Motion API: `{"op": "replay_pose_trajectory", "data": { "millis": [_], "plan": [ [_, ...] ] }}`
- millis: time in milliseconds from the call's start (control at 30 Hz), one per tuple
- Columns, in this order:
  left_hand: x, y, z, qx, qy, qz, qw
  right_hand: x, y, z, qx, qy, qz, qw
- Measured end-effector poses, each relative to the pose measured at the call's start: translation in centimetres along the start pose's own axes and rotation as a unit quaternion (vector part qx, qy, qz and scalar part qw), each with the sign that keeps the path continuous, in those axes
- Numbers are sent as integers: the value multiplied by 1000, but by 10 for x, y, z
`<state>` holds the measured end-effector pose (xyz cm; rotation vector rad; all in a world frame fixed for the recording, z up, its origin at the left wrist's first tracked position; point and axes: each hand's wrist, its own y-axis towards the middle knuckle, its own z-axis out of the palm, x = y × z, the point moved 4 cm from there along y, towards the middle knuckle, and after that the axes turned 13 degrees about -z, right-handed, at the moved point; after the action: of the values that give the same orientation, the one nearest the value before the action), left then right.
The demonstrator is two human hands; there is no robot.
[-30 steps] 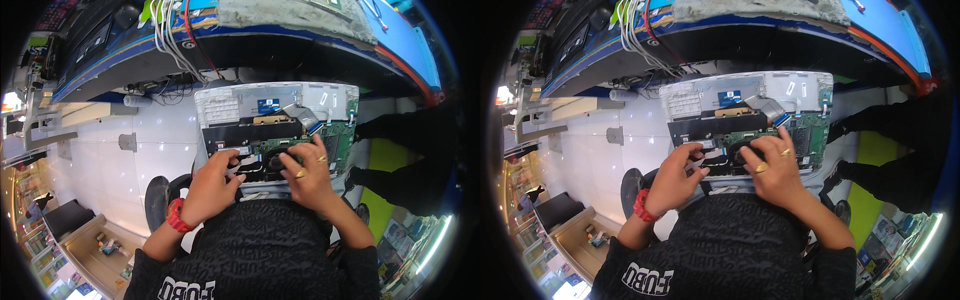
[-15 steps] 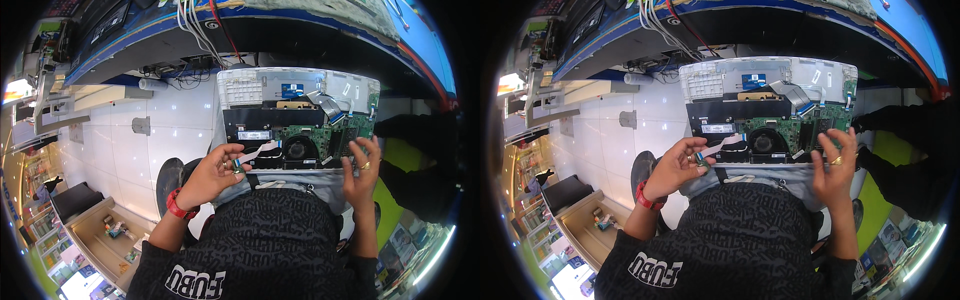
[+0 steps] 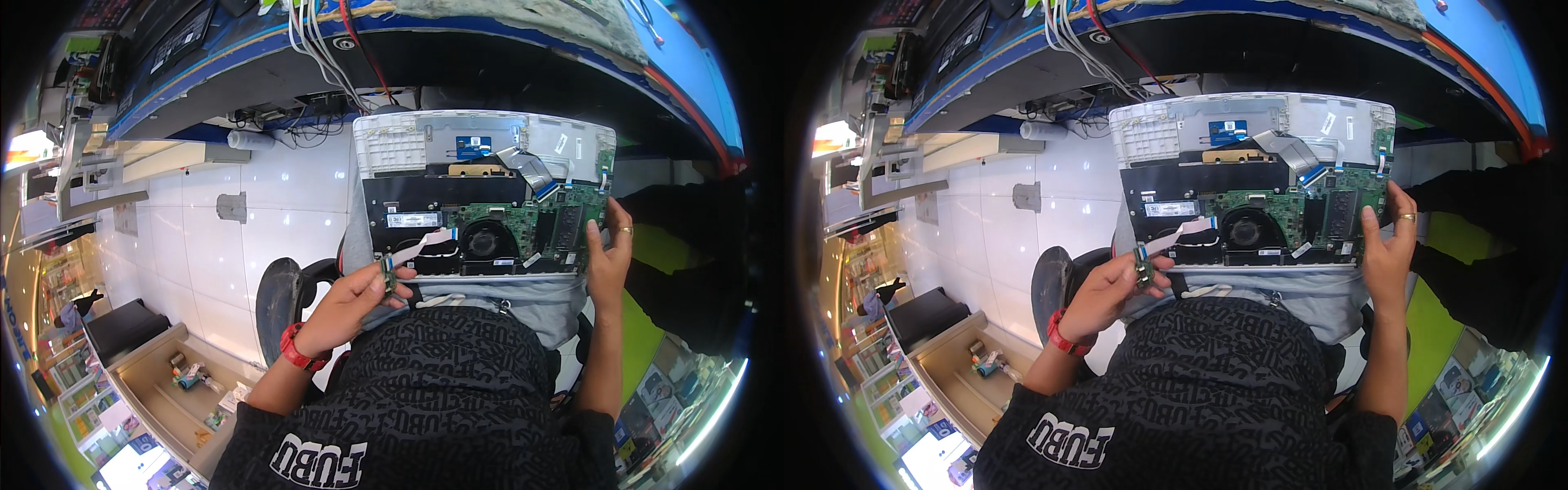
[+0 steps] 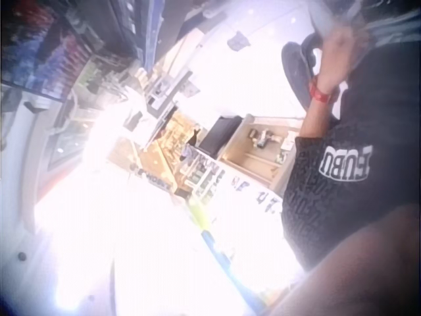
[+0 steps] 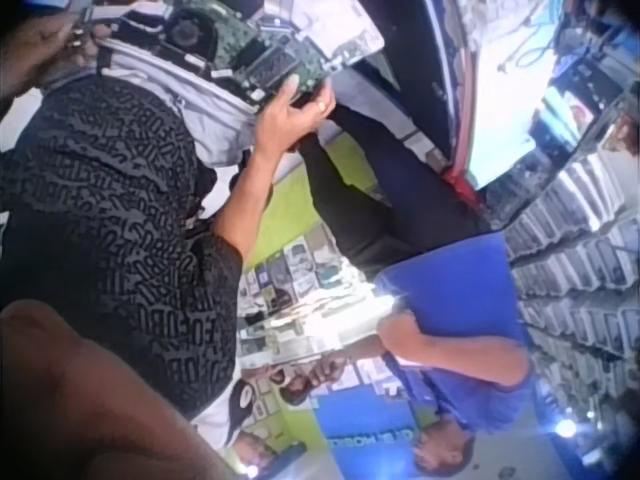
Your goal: The person repairs a laptop by hand and using a screwdriver. They disconnect ribbon cables from the motherboard, handle a small circuit board, and work on the internal components of the device while holding it in their lap.
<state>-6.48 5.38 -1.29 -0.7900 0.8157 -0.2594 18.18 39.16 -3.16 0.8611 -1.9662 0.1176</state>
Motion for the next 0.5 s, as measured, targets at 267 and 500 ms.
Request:
{"op": "replay_pose_trajectory", "data": {
  "millis": [267,500],
  "plan": [
    [4,3,21,14,-36,-13,999,-3,-1,5,-7,63,34,997],
    [0,10,40,-16,97,-103,990,-6,-2,7,-7,67,34,997]
  ]
}}
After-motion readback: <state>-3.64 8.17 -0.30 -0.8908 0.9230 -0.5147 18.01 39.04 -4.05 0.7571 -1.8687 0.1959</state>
